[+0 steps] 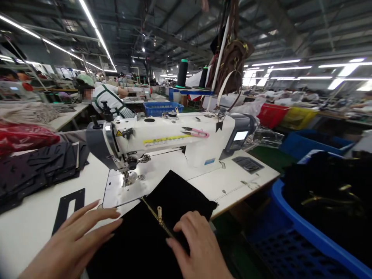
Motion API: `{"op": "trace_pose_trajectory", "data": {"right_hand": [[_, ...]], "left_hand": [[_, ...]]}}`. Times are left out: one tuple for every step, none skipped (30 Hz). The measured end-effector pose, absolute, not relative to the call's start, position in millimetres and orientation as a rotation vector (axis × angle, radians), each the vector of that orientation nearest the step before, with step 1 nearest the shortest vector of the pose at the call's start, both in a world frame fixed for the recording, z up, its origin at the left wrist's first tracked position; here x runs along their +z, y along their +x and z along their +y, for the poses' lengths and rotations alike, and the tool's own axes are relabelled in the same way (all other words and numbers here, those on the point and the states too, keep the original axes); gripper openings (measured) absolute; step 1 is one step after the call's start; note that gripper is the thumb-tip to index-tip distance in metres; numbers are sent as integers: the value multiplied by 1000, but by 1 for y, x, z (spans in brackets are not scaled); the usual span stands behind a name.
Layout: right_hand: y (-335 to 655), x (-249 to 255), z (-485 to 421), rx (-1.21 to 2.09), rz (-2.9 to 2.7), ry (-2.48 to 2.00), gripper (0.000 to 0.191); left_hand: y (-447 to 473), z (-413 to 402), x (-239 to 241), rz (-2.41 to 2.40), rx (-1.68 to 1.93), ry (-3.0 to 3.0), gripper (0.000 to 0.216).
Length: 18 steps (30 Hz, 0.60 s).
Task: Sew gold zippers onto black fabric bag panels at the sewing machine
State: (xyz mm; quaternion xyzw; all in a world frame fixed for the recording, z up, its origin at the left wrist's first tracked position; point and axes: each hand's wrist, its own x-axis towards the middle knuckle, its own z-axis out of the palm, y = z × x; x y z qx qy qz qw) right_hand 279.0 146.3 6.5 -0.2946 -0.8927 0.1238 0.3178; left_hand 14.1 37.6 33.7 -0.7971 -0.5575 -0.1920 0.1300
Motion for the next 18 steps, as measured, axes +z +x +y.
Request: {"op": "trace_pose_trajectory", "data": {"right_hand": [[276,2,142,306,-2352,-770,11],[274,-3,138,293,-2349,-772,16],[271,-6,135,286,-2339,-779,19],[270,-8,133,285,-2325,-790,21],[269,-9,133,288,-2311,-794,21],[270,-10,134,295,-2303,-793,20],[270,-10,135,304,-2302,-791,18],[271,-10,137,312,-2305,-792,15],[272,-10,140,316,-2306,-796,12],[273,-10,142,315,-2308,-803,9],[273,-10,145,311,-2309,-818,6],[273,-11,147,304,-2311,-833,4],[272,-11,149,293,-2321,-841,6],[270,-10,151,275,-2343,-837,10],[269,-9,153,253,-2374,-817,14],[267,-6,155,222,-2405,-785,17],[266,-2,157,175,-2429,-735,19],[265,4,159,116,-2443,-673,21]], "left_hand": [[28,55,40,-1649,-611,-2360,36],[40,70,43,-1685,-642,-2417,33],[49,84,45,-1728,-631,-2500,31],[55,96,45,-1780,-601,-2575,28],[58,106,44,-1817,-577,-2634,23],[59,112,42,-1856,-547,-2687,20],[58,117,41,-1889,-528,-2722,17],[57,120,40,-1910,-521,-2747,14],[55,122,39,-1920,-521,-2767,11],[54,124,40,-1916,-530,-2778,8],[54,125,41,-1899,-543,-2783,8],[55,126,42,-1871,-556,-2787,11],[57,128,42,-1834,-562,-2796,15],[60,130,43,-1790,-555,-2809,20],[64,132,44,-1746,-535,-2829,22],[68,134,44,-1703,-509,-2854,22],[72,135,46,-1667,-486,-2882,21],[77,136,48,-1645,-478,-2905,19]]}}
